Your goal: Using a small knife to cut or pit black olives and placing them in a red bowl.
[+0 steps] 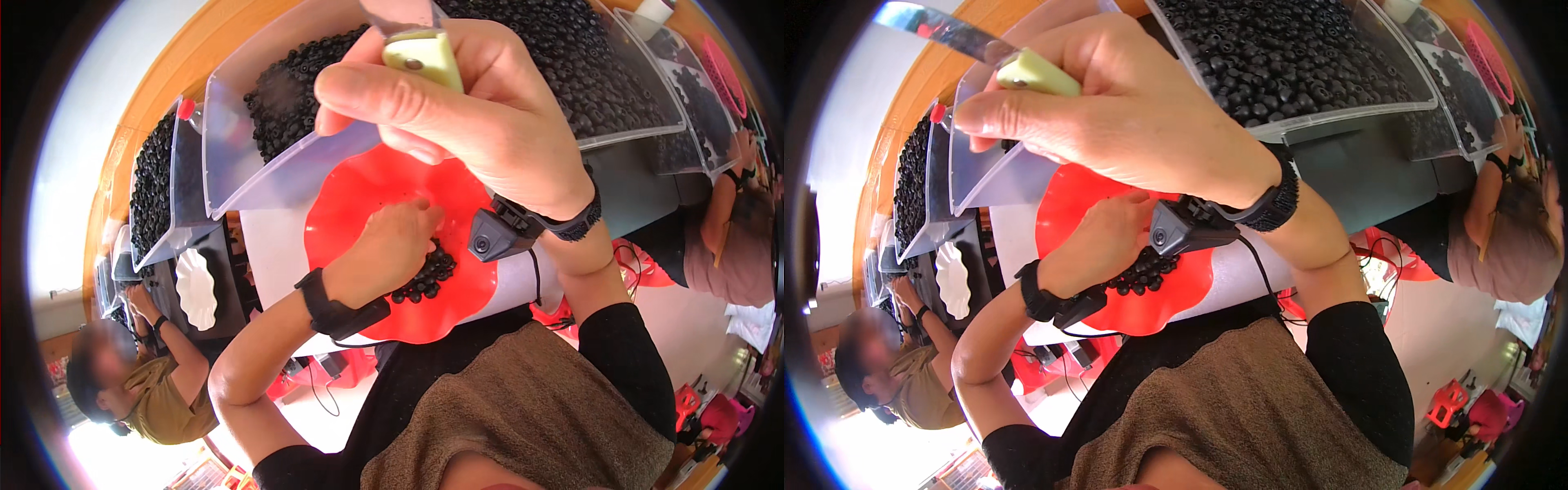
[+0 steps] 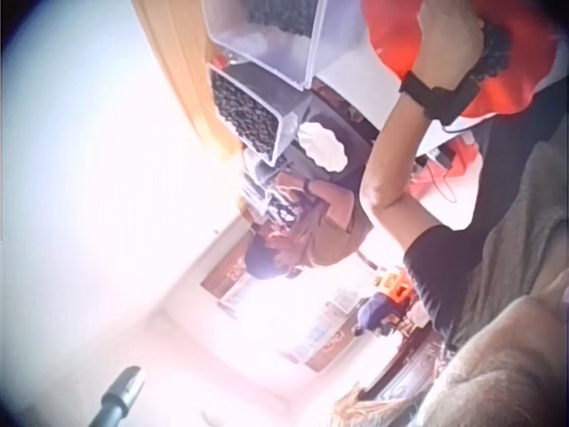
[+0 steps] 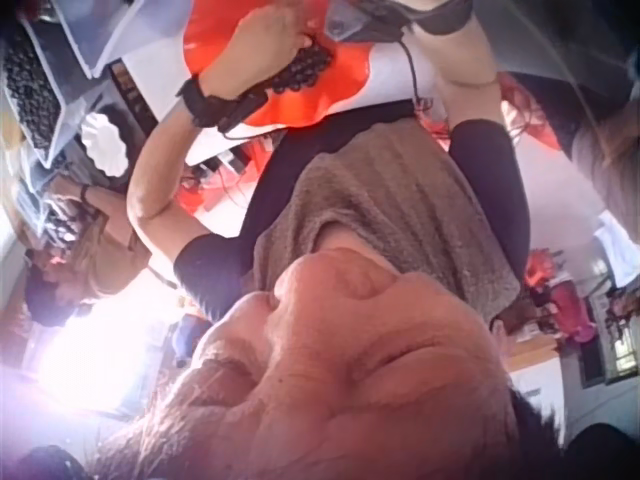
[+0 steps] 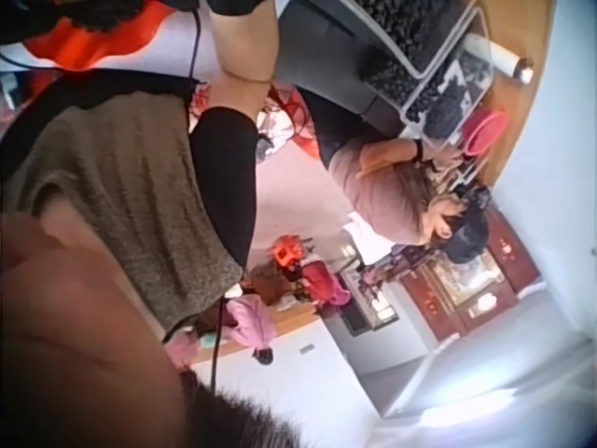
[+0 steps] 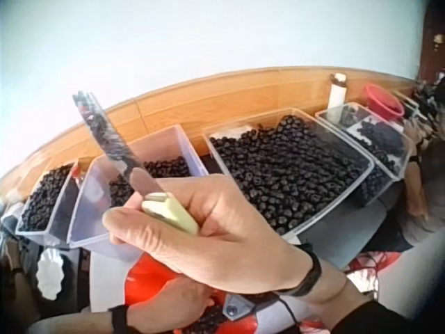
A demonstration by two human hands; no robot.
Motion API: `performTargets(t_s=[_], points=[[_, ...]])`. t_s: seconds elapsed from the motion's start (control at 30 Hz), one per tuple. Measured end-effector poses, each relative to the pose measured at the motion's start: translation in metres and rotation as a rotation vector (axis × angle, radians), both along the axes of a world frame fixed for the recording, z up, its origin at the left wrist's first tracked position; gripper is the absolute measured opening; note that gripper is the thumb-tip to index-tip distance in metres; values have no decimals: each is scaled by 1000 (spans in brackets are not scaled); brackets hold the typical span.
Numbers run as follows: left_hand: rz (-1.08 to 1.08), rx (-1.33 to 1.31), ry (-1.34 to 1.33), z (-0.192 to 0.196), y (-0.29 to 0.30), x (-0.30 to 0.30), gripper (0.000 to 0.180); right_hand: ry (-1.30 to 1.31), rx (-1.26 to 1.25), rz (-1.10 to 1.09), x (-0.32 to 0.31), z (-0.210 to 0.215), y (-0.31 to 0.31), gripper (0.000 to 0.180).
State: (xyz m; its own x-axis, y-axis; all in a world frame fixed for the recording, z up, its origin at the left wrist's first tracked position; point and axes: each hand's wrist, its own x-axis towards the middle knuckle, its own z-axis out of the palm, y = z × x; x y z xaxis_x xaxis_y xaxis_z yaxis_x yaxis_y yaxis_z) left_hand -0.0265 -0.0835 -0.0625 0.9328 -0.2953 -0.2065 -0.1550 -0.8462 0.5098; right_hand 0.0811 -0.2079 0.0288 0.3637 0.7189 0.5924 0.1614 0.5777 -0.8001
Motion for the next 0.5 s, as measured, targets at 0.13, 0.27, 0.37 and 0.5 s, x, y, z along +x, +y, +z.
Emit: performTargets(t_s=[0.13,0.27,0.37,0.5], points=[[-33,-38,47,-11,-2,3,11,223,-65,-128,-12,8,1,17],[-87,103,-11,23,-2,2,13,206,-46,-97,-11,10,-1,23],[116,-529,-163,59,18,2,23,81,-156,-266,-6,11,-5,34],[379,-1428,-101,73,57,-12,21,-60,-136,-406,-11,3,4,35]])
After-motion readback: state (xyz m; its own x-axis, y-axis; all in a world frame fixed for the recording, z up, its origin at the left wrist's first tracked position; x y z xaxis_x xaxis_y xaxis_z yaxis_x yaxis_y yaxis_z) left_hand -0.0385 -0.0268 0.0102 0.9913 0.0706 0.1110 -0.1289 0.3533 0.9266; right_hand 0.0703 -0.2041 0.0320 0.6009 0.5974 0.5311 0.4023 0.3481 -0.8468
